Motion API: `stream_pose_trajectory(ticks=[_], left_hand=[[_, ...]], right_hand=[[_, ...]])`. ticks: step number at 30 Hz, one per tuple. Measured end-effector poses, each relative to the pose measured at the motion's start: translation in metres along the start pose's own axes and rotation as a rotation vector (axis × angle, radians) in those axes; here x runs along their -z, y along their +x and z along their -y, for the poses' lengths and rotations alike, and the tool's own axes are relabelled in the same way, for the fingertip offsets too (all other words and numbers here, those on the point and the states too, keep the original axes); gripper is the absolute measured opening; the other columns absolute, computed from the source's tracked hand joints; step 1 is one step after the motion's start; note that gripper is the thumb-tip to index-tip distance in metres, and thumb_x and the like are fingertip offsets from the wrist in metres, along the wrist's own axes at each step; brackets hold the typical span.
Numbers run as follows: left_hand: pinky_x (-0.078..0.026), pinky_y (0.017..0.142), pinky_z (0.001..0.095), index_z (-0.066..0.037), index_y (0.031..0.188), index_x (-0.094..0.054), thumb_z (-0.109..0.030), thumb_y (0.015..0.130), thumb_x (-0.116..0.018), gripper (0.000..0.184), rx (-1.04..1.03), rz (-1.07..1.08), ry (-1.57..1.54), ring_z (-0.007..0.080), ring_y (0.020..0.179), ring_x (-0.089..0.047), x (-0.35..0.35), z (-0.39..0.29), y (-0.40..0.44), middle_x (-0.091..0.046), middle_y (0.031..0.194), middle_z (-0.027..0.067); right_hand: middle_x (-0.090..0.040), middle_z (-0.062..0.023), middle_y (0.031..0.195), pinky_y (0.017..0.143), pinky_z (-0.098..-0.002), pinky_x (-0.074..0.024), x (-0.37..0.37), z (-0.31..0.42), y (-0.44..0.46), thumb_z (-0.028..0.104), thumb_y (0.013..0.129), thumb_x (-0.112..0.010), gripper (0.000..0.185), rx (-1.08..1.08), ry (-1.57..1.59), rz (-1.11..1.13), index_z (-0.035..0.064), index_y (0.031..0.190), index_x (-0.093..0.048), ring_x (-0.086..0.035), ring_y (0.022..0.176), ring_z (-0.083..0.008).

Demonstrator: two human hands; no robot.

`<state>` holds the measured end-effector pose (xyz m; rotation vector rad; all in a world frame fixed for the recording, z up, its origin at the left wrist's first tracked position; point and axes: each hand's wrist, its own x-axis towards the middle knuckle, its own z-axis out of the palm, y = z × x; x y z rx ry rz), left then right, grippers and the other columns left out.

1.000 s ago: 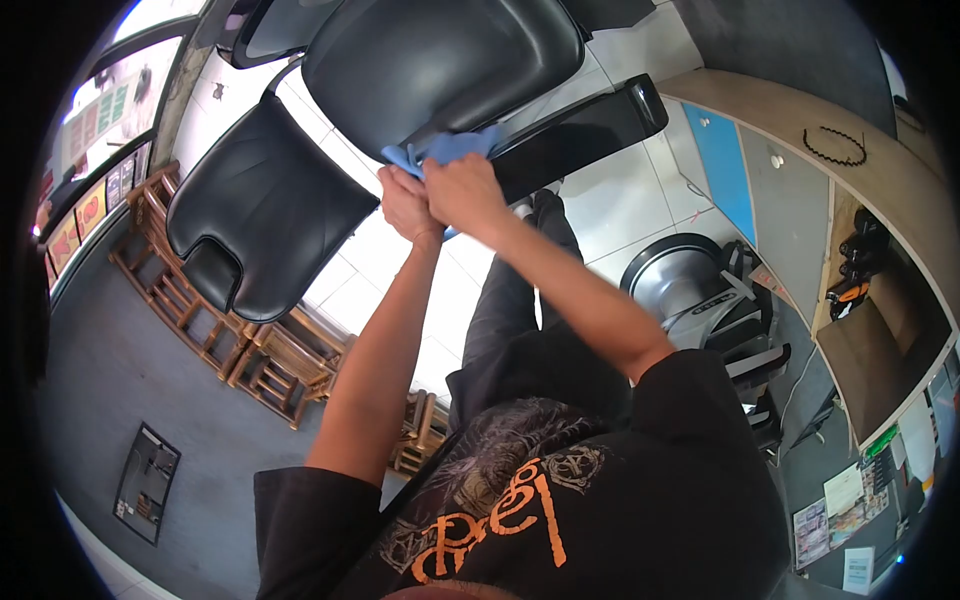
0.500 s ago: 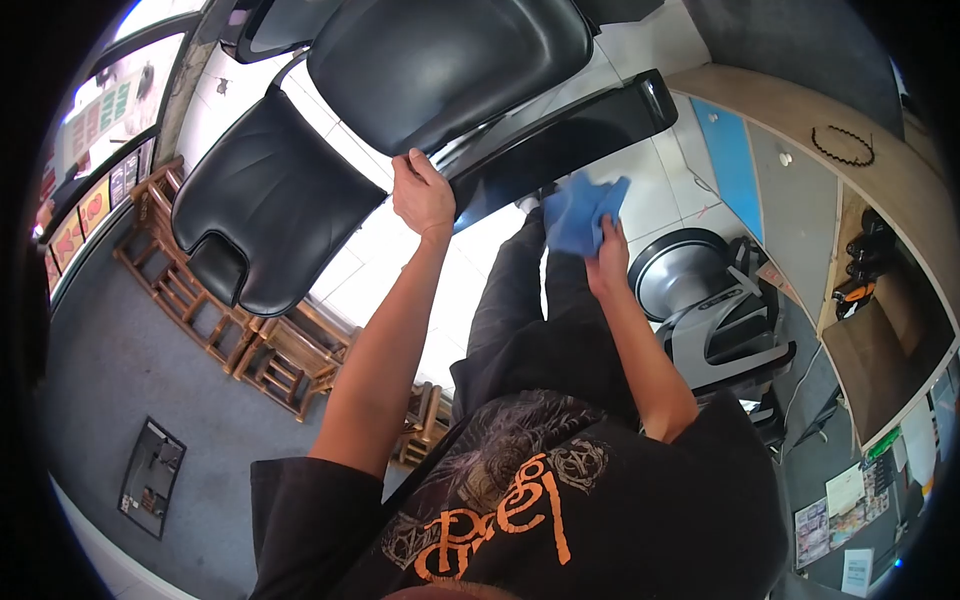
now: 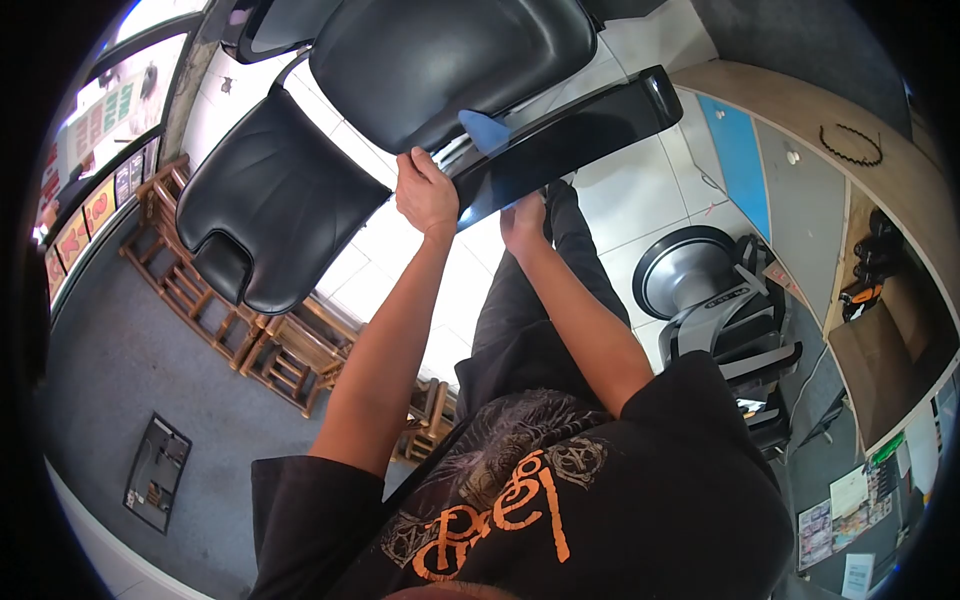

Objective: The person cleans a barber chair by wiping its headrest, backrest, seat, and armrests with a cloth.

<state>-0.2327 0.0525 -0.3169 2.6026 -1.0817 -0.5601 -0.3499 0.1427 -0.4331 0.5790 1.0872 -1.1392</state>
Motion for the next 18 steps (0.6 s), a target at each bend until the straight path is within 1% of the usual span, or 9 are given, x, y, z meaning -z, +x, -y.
stream_pose_trajectory(ticks=[2, 5, 6, 7, 9, 11, 13, 16, 18], left_hand=[[-0.047, 0.073, 0.0523, -0.004, 0.09, -0.054, -0.035, 0.11, -0.046, 0.037, -0.017, -0.015, 0.012, 0.0422, 0.081, -0.063, -0.004, 0.004, 0.001, -0.065, 0.081, 0.0177], [-0.047, 0.073, 0.0522, -0.004, 0.09, -0.054, -0.035, 0.11, -0.046, 0.037, -0.012, -0.009, 0.0, 0.042, 0.08, -0.063, -0.003, 0.002, 0.002, -0.065, 0.081, 0.0176], [-0.047, 0.073, 0.0521, -0.004, 0.09, -0.054, -0.035, 0.11, -0.046, 0.037, -0.004, 0.0, -0.008, 0.0418, 0.08, -0.063, -0.001, 0.001, 0.001, -0.065, 0.081, 0.0175], [-0.047, 0.073, 0.052, -0.005, 0.089, -0.054, -0.035, 0.11, -0.046, 0.037, 0.003, 0.0, 0.0, 0.0416, 0.08, -0.063, 0.001, 0.001, -0.001, -0.064, 0.081, 0.0173], [-0.047, 0.072, 0.0517, -0.005, 0.089, -0.054, -0.035, 0.11, -0.047, 0.037, 0.006, -0.005, 0.007, 0.0412, 0.079, -0.063, 0.001, -0.002, 0.0, -0.064, 0.08, 0.0168], [-0.047, 0.071, 0.0509, -0.005, 0.089, -0.054, -0.034, 0.109, -0.048, 0.036, -0.001, -0.012, 0.014, 0.0403, 0.078, -0.063, -0.001, 0.001, 0.0, -0.064, 0.079, 0.0158], [-0.047, 0.071, 0.0506, -0.005, 0.089, -0.054, -0.033, 0.109, -0.049, 0.035, -0.026, -0.039, 0.002, 0.0399, 0.077, -0.063, -0.003, 0.003, 0.0, -0.063, 0.078, 0.0154], [-0.047, 0.07, 0.0501, -0.005, 0.088, -0.054, -0.033, 0.109, -0.049, 0.035, -0.016, -0.019, -0.001, 0.0396, 0.076, -0.063, 0.0, 0.0, 0.0, -0.063, 0.078, 0.0152], [-0.047, 0.07, 0.0499, -0.005, 0.088, -0.054, -0.034, 0.109, -0.049, 0.036, -0.014, -0.019, -0.022, 0.0394, 0.076, -0.062, 0.0, -0.002, 0.001, -0.063, 0.078, 0.0148]], right_hand=[[-0.069, -0.0079, 0.129, 0.108, -0.0427, -0.0515, -0.004, 0.013, -0.017, 0.024, 0.108, -0.049, 0.032, -0.027, -0.003, 0.007, 0.0105, 0.134, -0.063, -0.065, 0.121, -0.0256], [-0.065, -0.0113, 0.139, 0.113, -0.0496, -0.0477, -0.036, 0.059, -0.055, 0.026, 0.111, -0.043, 0.037, -0.123, 0.129, -0.034, 0.0128, 0.144, -0.056, -0.062, 0.129, -0.031], [-0.059, -0.0147, 0.147, 0.118, -0.056, -0.0421, -0.037, 0.075, -0.06, 0.029, 0.114, -0.035, 0.041, -0.123, 0.113, -0.014, 0.013, 0.149, -0.051, -0.056, 0.137, -0.036], [-0.056, -0.0163, 0.15, 0.121, -0.0595, -0.0377, -0.044, 0.093, -0.064, 0.031, 0.115, -0.031, 0.043, -0.138, 0.161, -0.06, 0.0118, 0.149, -0.05, -0.052, 0.141, -0.0377], [-0.054, -0.016, 0.153, 0.123, -0.0605, -0.035, -0.072, 0.133, -0.079, 0.034, 0.117, -0.026, 0.046, -0.075, 0.084, -0.112, 0.011, 0.149, -0.049, -0.05, 0.143, -0.0374], [-0.055, -0.0156, 0.151, 0.123, -0.0605, -0.0344, -0.079, 0.173, -0.069, 0.035, 0.117, -0.025, 0.046, 0.006, 0.073, -0.109, 0.0098, 0.149, -0.048, -0.051, 0.142, -0.0368], [-0.058, -0.0146, 0.147, 0.122, -0.0604, -0.0355, -0.103, 0.205, -0.067, 0.035, 0.117, -0.029, 0.046, 0.213, -0.075, -0.135, 0.0077, 0.148, -0.048, -0.053, 0.139, -0.0363], [-0.057, -0.0133, 0.145, 0.115, -0.0492, -0.0433, -0.13, 0.219, -0.06, 0.028, 0.115, -0.04, 0.043, 0.61, -0.17, -0.13, 0.0049, 0.151, -0.047, -0.056, 0.133, -0.0298], [-0.059, -0.0126, 0.143, 0.113, -0.0421, -0.0426, -0.127, 0.233, -0.033, 0.024, 0.113, -0.046, 0.044, 0.843, -0.339, -0.181, 0.0054, 0.152, -0.048, -0.057, 0.131, -0.027]])
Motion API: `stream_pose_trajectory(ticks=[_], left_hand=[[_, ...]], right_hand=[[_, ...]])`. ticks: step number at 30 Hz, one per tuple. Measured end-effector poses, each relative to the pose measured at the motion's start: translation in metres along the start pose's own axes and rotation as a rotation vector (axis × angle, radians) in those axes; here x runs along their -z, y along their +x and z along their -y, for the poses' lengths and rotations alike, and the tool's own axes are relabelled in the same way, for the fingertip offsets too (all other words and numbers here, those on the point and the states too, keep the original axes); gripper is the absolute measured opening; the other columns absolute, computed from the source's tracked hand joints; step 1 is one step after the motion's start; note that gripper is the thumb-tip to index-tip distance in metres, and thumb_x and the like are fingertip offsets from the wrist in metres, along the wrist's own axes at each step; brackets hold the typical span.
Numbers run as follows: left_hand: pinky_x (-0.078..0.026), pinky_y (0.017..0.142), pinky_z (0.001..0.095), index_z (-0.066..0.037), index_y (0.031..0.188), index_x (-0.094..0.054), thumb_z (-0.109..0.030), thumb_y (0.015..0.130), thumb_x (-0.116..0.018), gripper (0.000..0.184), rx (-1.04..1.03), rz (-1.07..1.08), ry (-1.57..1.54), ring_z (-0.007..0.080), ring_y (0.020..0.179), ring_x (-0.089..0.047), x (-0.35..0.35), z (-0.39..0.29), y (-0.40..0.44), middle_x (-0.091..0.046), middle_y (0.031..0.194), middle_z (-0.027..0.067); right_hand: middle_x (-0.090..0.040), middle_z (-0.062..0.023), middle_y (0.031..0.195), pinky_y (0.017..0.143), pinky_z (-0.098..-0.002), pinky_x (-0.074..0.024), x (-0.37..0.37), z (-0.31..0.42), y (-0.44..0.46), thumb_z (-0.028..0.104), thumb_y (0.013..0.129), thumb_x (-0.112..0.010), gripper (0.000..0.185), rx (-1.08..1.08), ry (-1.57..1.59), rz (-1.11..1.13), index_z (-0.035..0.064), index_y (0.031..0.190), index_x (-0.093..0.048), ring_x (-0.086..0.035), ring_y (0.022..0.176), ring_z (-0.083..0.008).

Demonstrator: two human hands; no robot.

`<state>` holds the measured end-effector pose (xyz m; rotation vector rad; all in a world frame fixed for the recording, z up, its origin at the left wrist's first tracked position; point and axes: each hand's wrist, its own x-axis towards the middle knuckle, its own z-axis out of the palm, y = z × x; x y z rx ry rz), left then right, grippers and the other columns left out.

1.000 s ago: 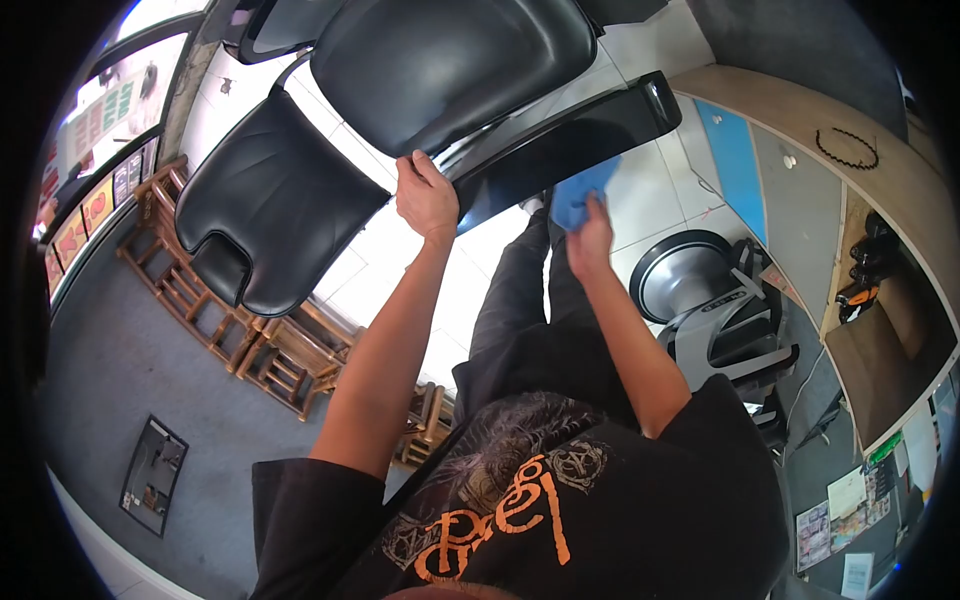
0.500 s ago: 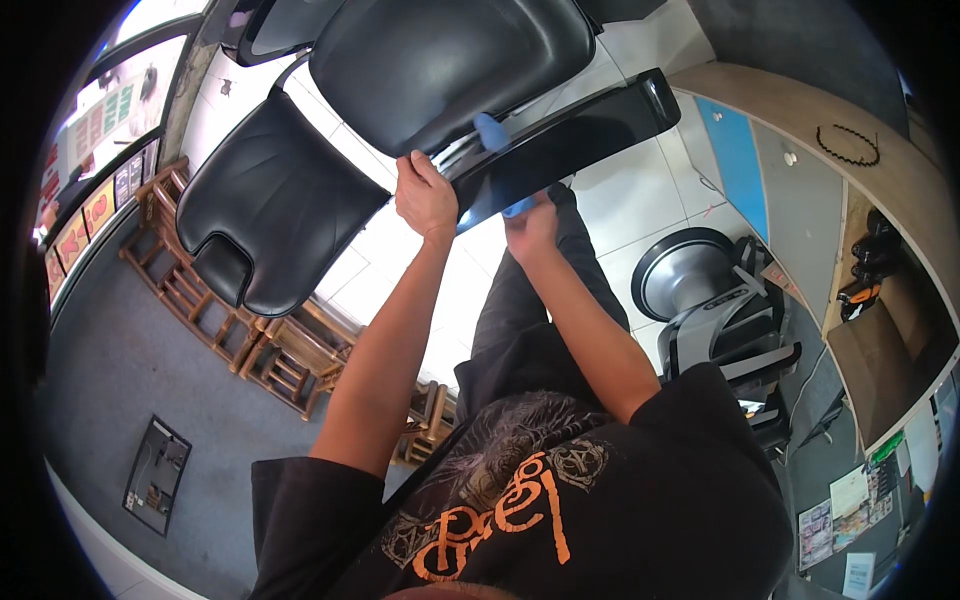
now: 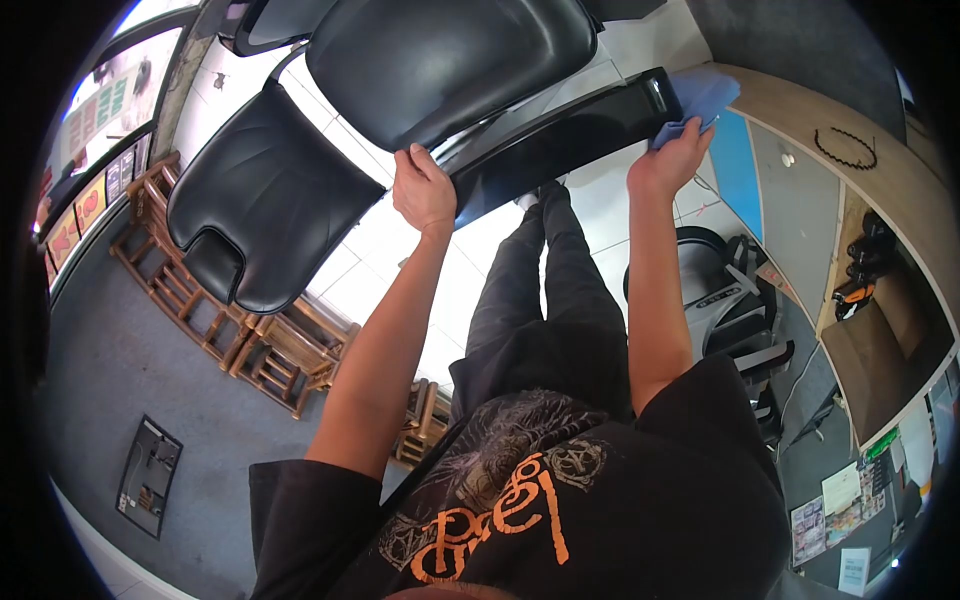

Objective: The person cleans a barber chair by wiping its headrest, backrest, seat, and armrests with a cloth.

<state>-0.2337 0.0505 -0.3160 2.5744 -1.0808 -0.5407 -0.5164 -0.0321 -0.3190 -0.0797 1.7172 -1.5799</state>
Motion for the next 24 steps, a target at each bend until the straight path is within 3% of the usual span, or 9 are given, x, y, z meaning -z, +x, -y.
stream_pose_trajectory(ticks=[2, 5, 6, 7, 12, 17, 20, 23, 24], left_hand=[[-0.047, 0.071, 0.0511, -0.005, 0.089, -0.054, -0.035, 0.11, -0.047, 0.037, 0.015, 0.013, -0.007, 0.0412, 0.077, -0.063, 0.001, 0.003, -0.001, -0.064, 0.079, 0.0161], [-0.048, 0.074, 0.0534, -0.006, 0.092, -0.055, -0.038, 0.11, -0.044, 0.039, 0.032, 0.039, -0.005, 0.045, 0.08, -0.065, 0.0, 0.006, 0.0, -0.067, 0.079, 0.0188], [-0.048, 0.074, 0.0534, -0.006, 0.091, -0.055, -0.039, 0.11, -0.044, 0.039, 0.03, 0.038, -0.002, 0.0449, 0.08, -0.065, 0.0, 0.006, 0.001, -0.067, 0.079, 0.0186], [-0.048, 0.074, 0.0534, -0.006, 0.091, -0.055, -0.039, 0.11, -0.044, 0.04, 0.029, 0.039, -0.001, 0.0448, 0.08, -0.065, 0.0, 0.005, 0.001, -0.067, 0.078, 0.0185], [-0.048, 0.071, 0.051, -0.005, 0.088, -0.055, -0.037, 0.109, -0.048, 0.038, 0.015, 0.013, 0.01, 0.0402, 0.076, -0.063, -0.001, 0.003, -0.001, -0.064, 0.076, 0.015], [-0.048, 0.07, 0.0496, -0.005, 0.088, -0.057, -0.037, 0.107, -0.052, 0.037, 0.019, 0.021, 0.0, 0.0368, 0.076, -0.065, -0.004, 0.01, 0.002, -0.066, 0.078, 0.0124], [-0.049, 0.07, 0.0491, -0.006, 0.09, -0.059, -0.038, 0.107, -0.054, 0.037, 0.025, 0.009, -0.043, 0.0359, 0.076, -0.066, 0.001, 0.004, 0.0, -0.068, 0.079, 0.0116], [-0.05, 0.069, 0.0484, -0.007, 0.091, -0.061, -0.038, 0.106, -0.056, 0.035, 0.021, 0.008, -0.062, 0.035, 0.075, -0.068, 0.0, 0.006, 0.0, -0.069, 0.078, 0.0104], [-0.051, 0.069, 0.0482, -0.007, 0.091, -0.061, -0.039, 0.105, -0.056, 0.035, 0.016, 0.002, -0.065, 0.0346, 0.074, -0.068, -0.002, 0.006, 0.0, -0.068, 0.077, 0.01]], right_hand=[[-0.062, -0.0173, 0.142, 0.114, -0.0319, -0.0382, -0.004, 0.001, 0.005, 0.02, 0.11, -0.051, 0.043, 0.2, -0.215, 0.059, 0.0071, 0.15, -0.054, -0.054, 0.138, -0.0288], [-0.067, -0.0153, 0.141, 0.122, -0.0423, -0.0307, -0.004, -0.009, 0.003, 0.018, 0.108, -0.052, 0.042, 0.655, -0.733, 0.335, 0.0088, 0.148, -0.058, -0.047, 0.148, -0.0341], [-0.068, -0.0084, 0.142, 0.127, -0.0564, -0.0185, 0.001, -0.009, -0.005, 0.014, 0.105, -0.053, 0.043, 0.91, -0.938, 0.451, 0.0085, 0.147, -0.06, -0.04, 0.153, -0.0379], [-0.069, 0.0, 0.142, 0.126, -0.0659, -0.008, 0.003, -0.011, -0.018, 0.012, 0.103, -0.054, 0.046, 0.962, -0.947, 0.514, 0.011, 0.149, -0.059, -0.038, 0.154, -0.0375], [-0.053, -0.0053, 0.16, 0.125, -0.0695, -0.0067, 0.035, -0.05, -0.119, 0.006, 0.094, -0.057, 0.054, 0.853, -1.072, 0.831, 0.0123, 0.147, -0.06, -0.029, 0.158, -0.0425], [-0.052, -0.0125, 0.16, 0.125, -0.0623, -0.0221, 0.088, -0.086, -0.208, 0.006, 0.095, -0.058, 0.047, 0.621, -0.983, 1.21, 0.0104, 0.141, -0.064, -0.032, 0.155, -0.044], [-0.062, -0.0155, 0.147, 0.118, -0.0449, -0.0396, 0.112, -0.087, -0.237, 0.012, 0.102, -0.059, 0.039, 0.035, -0.79, 1.228, 0.0049, 0.14, -0.062, -0.053, 0.142, -0.0345], [-0.07, -0.011, 0.129, 0.103, -0.0311, -0.048, 0.139, -0.102, -0.241, 0.02, 0.107, -0.059, 0.037, -0.873, -0.802, 1.058, -0.0008, 0.137, -0.062, -0.065, 0.118, -0.0192], [-0.07, -0.0082, 0.123, 0.1, -0.0293, -0.048, 0.144, -0.104, -0.238, 0.022, 0.107, -0.059, 0.037, -0.881, -0.754, 0.96, -0.0014, 0.135, -0.062, -0.063, 0.112, -0.0156]])
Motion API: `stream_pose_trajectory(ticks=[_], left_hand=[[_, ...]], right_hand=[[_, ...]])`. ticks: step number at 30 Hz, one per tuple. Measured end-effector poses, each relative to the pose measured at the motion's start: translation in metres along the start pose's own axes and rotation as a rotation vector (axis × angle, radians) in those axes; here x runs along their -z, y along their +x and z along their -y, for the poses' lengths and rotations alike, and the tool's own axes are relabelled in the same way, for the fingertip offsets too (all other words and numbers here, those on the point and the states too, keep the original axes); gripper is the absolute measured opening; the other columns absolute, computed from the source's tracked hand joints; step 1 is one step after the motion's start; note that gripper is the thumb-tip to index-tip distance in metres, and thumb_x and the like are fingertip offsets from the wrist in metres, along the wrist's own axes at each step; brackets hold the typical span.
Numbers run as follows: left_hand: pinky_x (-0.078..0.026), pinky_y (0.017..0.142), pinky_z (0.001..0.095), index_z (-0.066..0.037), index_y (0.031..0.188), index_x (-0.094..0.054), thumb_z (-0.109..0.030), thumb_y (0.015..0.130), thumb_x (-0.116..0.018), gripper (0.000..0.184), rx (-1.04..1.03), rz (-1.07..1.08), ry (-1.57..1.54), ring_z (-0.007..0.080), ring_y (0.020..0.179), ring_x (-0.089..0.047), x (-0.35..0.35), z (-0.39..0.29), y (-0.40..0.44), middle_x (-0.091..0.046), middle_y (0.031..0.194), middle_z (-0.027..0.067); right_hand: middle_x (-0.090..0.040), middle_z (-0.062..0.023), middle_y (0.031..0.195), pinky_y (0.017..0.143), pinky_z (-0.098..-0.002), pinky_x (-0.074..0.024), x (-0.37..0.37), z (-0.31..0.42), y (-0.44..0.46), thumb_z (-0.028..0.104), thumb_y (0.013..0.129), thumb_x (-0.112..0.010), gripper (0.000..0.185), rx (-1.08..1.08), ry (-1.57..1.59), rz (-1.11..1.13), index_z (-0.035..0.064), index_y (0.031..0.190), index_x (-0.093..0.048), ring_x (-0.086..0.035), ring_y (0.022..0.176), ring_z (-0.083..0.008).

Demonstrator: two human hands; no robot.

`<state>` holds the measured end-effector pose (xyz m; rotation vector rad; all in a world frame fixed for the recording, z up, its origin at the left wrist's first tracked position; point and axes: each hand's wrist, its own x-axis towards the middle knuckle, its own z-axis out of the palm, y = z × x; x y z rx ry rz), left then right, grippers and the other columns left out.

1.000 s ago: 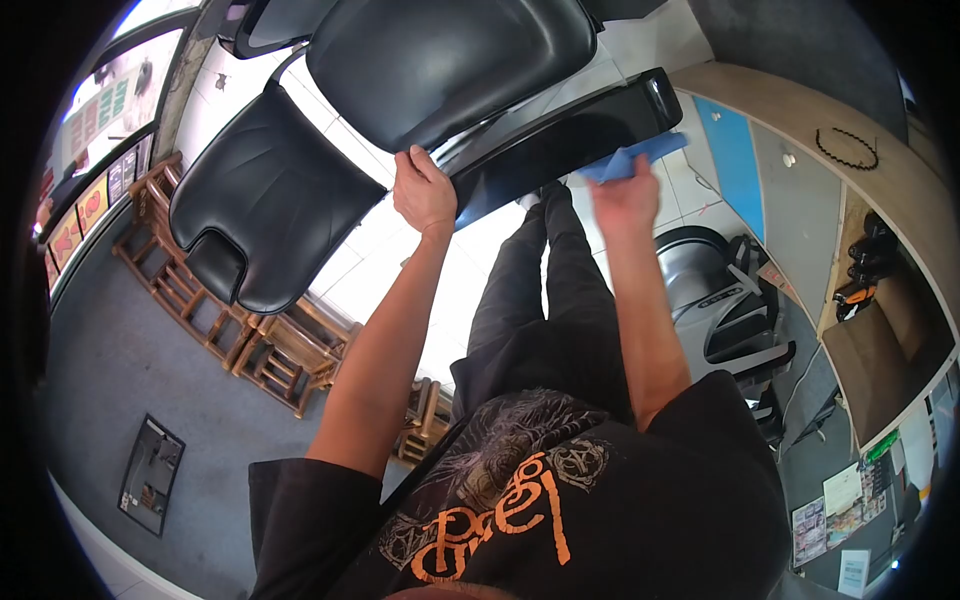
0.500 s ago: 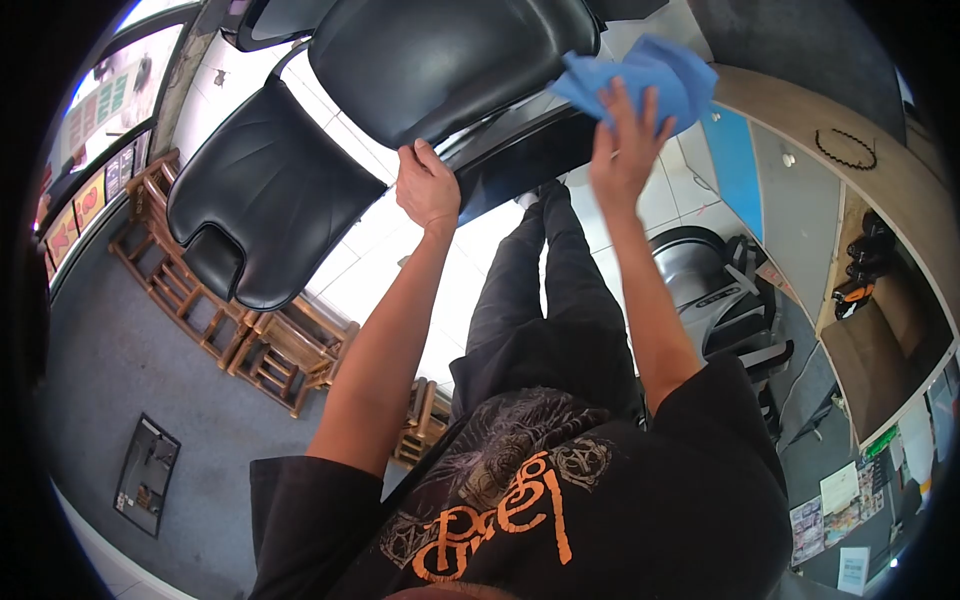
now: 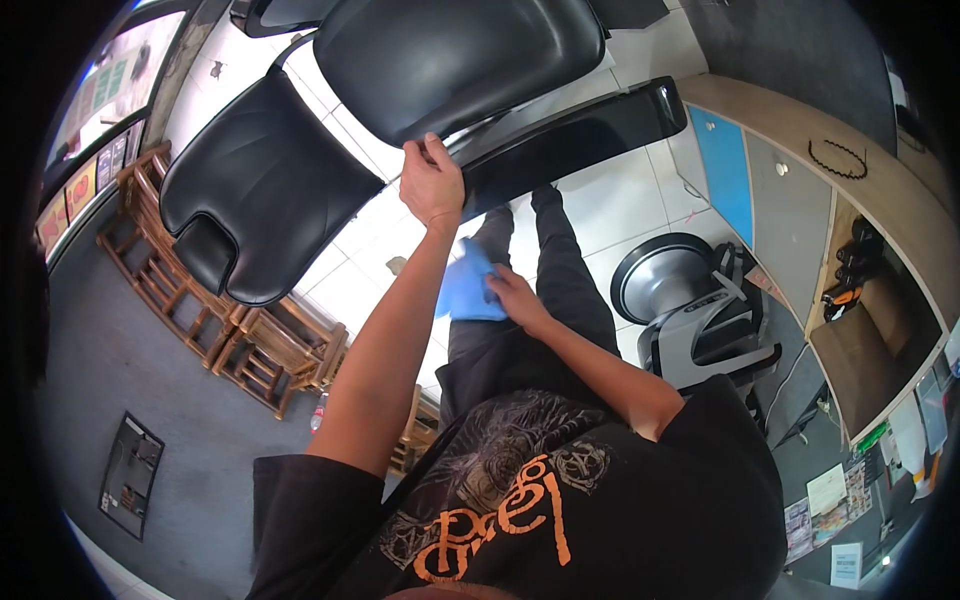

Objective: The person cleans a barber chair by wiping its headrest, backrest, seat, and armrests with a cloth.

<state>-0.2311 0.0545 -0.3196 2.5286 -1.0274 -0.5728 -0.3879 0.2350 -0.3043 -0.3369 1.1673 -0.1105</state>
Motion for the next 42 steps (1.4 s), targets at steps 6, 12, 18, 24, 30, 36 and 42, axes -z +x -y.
stream_pose_trajectory(ticks=[6, 12, 18, 24, 30, 36, 42], left_hand=[[-0.051, 0.065, 0.0489, -0.009, 0.091, -0.062, -0.041, 0.102, -0.06, 0.035, 0.002, -0.003, -0.005, 0.0332, 0.074, -0.07, 0.004, -0.001, 0.0, -0.069, 0.076, 0.0088], [-0.054, 0.07, 0.0474, -0.01, 0.091, -0.065, -0.045, 0.1, -0.062, 0.036, 0.013, 0.026, -0.082, 0.033, 0.077, -0.071, 0.003, 0.003, 0.002, -0.07, 0.075, 0.0077], [-0.056, 0.081, 0.0431, -0.01, 0.107, -0.07, -0.053, 0.098, -0.066, 0.044, -0.005, 0.194, -0.338, 0.029, 0.092, -0.073, 0.03, 0.006, 0.005, -0.077, 0.084, 0.0036], [-0.045, 0.106, 0.0354, -0.003, 0.145, -0.056, -0.058, 0.103, -0.062, 0.07, -0.132, 0.712, -1.152, 0.0182, 0.123, -0.058, 0.095, 0.064, -0.027, -0.07, 0.125, 0.0075], [-0.052, 0.094, 0.031, 0.0, 0.139, -0.06, -0.054, 0.102, -0.067, 0.065, 0.35, 1.081, -1.099, 0.0154, 0.107, -0.065, 0.128, 0.158, -0.059, -0.069, 0.118, 0.0087], [-0.052, 0.094, 0.0364, 0.003, 0.13, -0.064, -0.038, 0.11, -0.057, 0.047, 0.284, 0.457, -0.927, 0.0262, 0.102, -0.068, 0.076, 0.243, -0.092, -0.072, 0.112, 0.0131], [-0.047, 0.072, 0.0455, 0.006, 0.102, -0.063, -0.037, 0.113, -0.051, 0.046, 0.452, 0.125, -0.767, 0.0224, 0.073, -0.056, 0.033, 0.228, -0.093, -0.066, 0.081, 0.0121]], right_hand=[[-0.067, 0.0018, 0.098, 0.08, -0.0238, -0.0468, 0.017, 0.041, -0.014, 0.028, 0.107, -0.063, 0.028, 0.142, 0.068, -0.066, 0.002, 0.117, -0.068, -0.058, 0.09, -0.0042], [-0.065, 0.0026, 0.086, 0.069, -0.0233, -0.0456, -0.007, 0.095, -0.035, 0.023, 0.104, -0.069, 0.02, 0.282, -0.212, -0.108, 0.0034, 0.109, -0.069, -0.055, 0.077, -0.0039], [-0.064, 0.0024, 0.083, 0.07, -0.0246, -0.0469, -0.005, 0.137, -0.043, 0.018, 0.101, -0.068, 0.02, 0.474, -0.501, -0.327, 0.0025, 0.113, -0.071, -0.056, 0.075, -0.0053], [-0.063, 0.0023, 0.085, 0.07, -0.0228, -0.0422, -0.029, 0.2, -0.045, 0.015, 0.098, -0.063, 0.018, 0.474, -0.55, -0.228, 0.002, 0.107, -0.072, -0.054, 0.077, -0.0049], [-0.076, -0.0042, 0.099, 0.081, -0.0268, -0.0493, -0.052, 0.208, 0.022, 0.036, 0.104, -0.066, 0.034, 0.662, -0.85, -0.133, 0.0048, 0.117, -0.074, -0.067, 0.088, -0.0118], [-0.077, -0.0145, 0.087, 0.073, -0.0473, -0.0557, -0.014, 0.211, 0.1, 0.049, 0.106, -0.055, 0.044, 0.691, -1.585, -0.821, 0.0115, 0.106, -0.078, -0.073, 0.08, -0.0378], [-0.074, -0.0135, 0.072, 0.068, -0.0513, -0.0551, -0.016, 0.195, 0.109, 0.044, 0.107, -0.05, 0.049, 0.889, -1.534, -0.991, 0.0145, 0.081, -0.08, -0.072, 0.07, -0.0391]])
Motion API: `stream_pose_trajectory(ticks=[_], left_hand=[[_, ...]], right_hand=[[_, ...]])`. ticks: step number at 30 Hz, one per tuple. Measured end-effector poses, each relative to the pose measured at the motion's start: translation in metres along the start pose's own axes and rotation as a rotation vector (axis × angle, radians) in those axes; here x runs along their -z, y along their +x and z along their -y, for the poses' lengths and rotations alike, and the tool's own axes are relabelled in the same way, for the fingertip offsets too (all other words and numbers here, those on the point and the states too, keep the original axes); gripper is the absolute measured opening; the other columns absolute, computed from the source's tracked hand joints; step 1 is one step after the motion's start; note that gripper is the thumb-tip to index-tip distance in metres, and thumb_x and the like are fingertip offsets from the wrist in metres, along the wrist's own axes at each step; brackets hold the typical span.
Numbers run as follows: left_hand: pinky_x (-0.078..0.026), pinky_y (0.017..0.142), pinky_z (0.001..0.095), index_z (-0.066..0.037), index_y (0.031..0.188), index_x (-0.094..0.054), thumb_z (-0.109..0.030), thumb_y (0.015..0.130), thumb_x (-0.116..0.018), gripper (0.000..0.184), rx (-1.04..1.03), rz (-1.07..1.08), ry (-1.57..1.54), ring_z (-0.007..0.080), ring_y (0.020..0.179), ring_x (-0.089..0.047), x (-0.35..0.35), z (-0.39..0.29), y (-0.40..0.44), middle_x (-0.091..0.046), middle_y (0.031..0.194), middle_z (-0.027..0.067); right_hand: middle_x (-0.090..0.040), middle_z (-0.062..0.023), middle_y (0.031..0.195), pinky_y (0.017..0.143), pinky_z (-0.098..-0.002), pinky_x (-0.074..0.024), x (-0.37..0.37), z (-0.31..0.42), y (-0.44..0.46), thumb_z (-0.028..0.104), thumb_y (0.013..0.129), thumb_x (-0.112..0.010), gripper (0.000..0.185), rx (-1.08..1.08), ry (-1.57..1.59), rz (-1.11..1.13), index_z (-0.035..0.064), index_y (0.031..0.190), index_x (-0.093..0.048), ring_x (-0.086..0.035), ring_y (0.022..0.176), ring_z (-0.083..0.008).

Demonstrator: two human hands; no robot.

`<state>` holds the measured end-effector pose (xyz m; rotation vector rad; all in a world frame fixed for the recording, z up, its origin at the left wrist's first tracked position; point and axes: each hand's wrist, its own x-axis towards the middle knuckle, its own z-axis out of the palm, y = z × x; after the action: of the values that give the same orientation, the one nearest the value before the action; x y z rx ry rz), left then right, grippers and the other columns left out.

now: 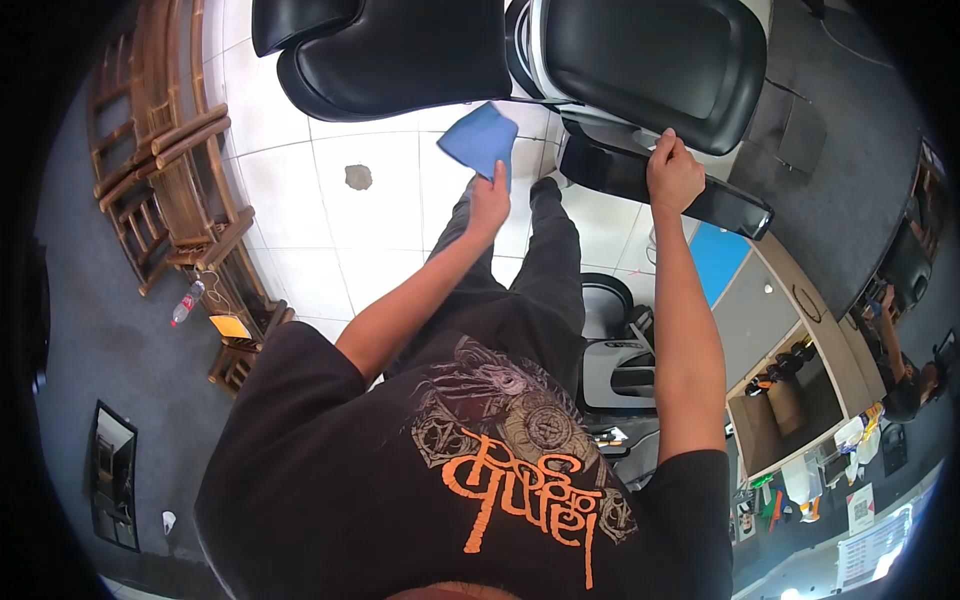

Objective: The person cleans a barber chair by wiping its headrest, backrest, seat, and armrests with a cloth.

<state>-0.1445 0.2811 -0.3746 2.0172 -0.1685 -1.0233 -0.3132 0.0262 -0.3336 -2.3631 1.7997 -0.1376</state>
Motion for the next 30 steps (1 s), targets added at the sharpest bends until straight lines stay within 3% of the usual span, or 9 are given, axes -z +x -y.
stream_pose_trajectory(ticks=[3, 5, 6, 9, 15, 17, 27, 28, 30], left_hand=[[-0.051, 0.086, 0.0483, 0.01, 0.115, -0.064, -0.04, 0.111, -0.053, 0.051, 0.168, 0.013, -0.133, 0.0469, 0.095, -0.067, -0.031, -0.033, -0.022, -0.071, 0.102, 0.0295], [-0.05, 0.096, 0.0462, 0.01, 0.125, -0.062, -0.044, 0.11, -0.054, 0.056, 0.15, 0.183, -0.197, 0.0471, 0.11, -0.065, -0.056, -0.03, -0.027, -0.069, 0.116, 0.0315], [-0.045, 0.106, 0.0438, 0.008, 0.137, -0.056, -0.049, 0.11, -0.051, 0.063, 0.014, 0.172, -0.303, 0.0475, 0.126, -0.058, -0.069, -0.038, -0.037, -0.063, 0.132, 0.033], [-0.041, 0.111, 0.0428, 0.006, 0.144, -0.051, -0.056, 0.109, -0.047, 0.072, 0.185, 0.206, -0.239, 0.0458, 0.132, -0.054, -0.082, -0.049, -0.028, -0.059, 0.139, 0.0313], [-0.041, 0.11, 0.0387, 0.006, 0.146, -0.055, -0.069, 0.107, -0.036, 0.086, 0.482, 0.32, -0.271, 0.0308, 0.129, -0.058, -0.083, -0.043, 0.039, -0.065, 0.135, 0.0199], [-0.043, 0.106, 0.037, 0.006, 0.142, -0.059, -0.068, 0.104, -0.047, 0.083, 0.565, 0.318, -0.346, 0.0253, 0.121, -0.059, -0.117, 0.028, 0.075, -0.065, 0.133, 0.0153], [-0.045, 0.101, 0.0441, 0.006, 0.14, -0.059, -0.057, 0.102, -0.048, 0.074, 0.621, 0.322, -0.209, 0.0299, 0.113, -0.063, -0.14, 0.061, 0.154, -0.068, 0.126, 0.019], [-0.047, 0.097, 0.0429, 0.009, 0.134, -0.062, -0.058, 0.102, -0.049, 0.074, 0.521, 0.308, -0.026, 0.0299, 0.107, -0.065, -0.152, 0.092, 0.166, -0.07, 0.118, 0.0204], [-0.049, 0.094, 0.0463, 0.012, 0.119, -0.067, -0.056, 0.102, -0.05, 0.073, 0.467, 0.203, -0.054, 0.0396, 0.106, -0.068, -0.13, 0.051, 0.126, -0.072, 0.108, 0.0274]], right_hand=[[-0.074, -0.0132, 0.071, 0.068, -0.0505, -0.0551, -0.002, 0.0, 0.004, 0.042, 0.107, -0.05, 0.049, 0.012, 0.003, -0.015, 0.0148, 0.079, -0.08, -0.072, 0.069, -0.0377], [-0.073, -0.0132, 0.071, 0.068, -0.0502, -0.0551, 0.0, 0.0, 0.001, 0.04, 0.106, -0.051, 0.047, 0.017, -0.004, -0.017, 0.0147, 0.079, -0.081, -0.072, 0.068, -0.0373], [-0.073, -0.0134, 0.071, 0.068, -0.0503, -0.055, 0.001, 0.001, 0.001, 0.038, 0.106, -0.052, 0.046, 0.024, -0.007, -0.017, 0.0144, 0.079, -0.081, -0.072, 0.068, -0.0373], [-0.073, -0.0133, 0.07, 0.068, -0.0489, -0.0541, 0.003, 0.004, 0.0, 0.034, 0.104, -0.054, 0.042, 0.037, 0.014, -0.027, 0.0134, 0.078, -0.08, -0.071, 0.067, -0.0361], [-0.066, -0.0106, 0.062, 0.069, -0.0436, -0.0506, -0.007, -0.003, 0.0, 0.029, 0.101, -0.058, 0.037, 0.127, 0.032, -0.121, 0.0114, 0.073, -0.075, -0.065, 0.061, -0.0322], [-0.064, -0.0099, 0.06, 0.068, -0.0432, -0.0497, -0.006, -0.002, 0.001, 0.028, 0.1, -0.058, 0.037, 0.147, 0.038, -0.132, 0.0104, 0.072, -0.073, -0.064, 0.06, -0.0315], [-0.062, -0.01, 0.058, 0.065, -0.0441, -0.0467, 0.0, 0.002, 0.0, 0.023, 0.099, -0.059, 0.037, 0.187, 0.019, -0.168, 0.009, 0.065, -0.066, -0.063, 0.058, -0.0304], [-0.062, -0.01, 0.057, 0.065, -0.0441, -0.0464, -0.001, 0.003, 0.001, 0.023, 0.099, -0.059, 0.038, 0.192, 0.023, -0.176, 0.0091, 0.065, -0.066, -0.063, 0.058, -0.0304], [-0.061, -0.0099, 0.057, 0.065, -0.044, -0.0461, -0.004, 0.0, 0.002, 0.023, 0.099, -0.059, 0.037, 0.196, 0.027, -0.178, 0.0091, 0.065, -0.065, -0.063, 0.058, -0.0304]])
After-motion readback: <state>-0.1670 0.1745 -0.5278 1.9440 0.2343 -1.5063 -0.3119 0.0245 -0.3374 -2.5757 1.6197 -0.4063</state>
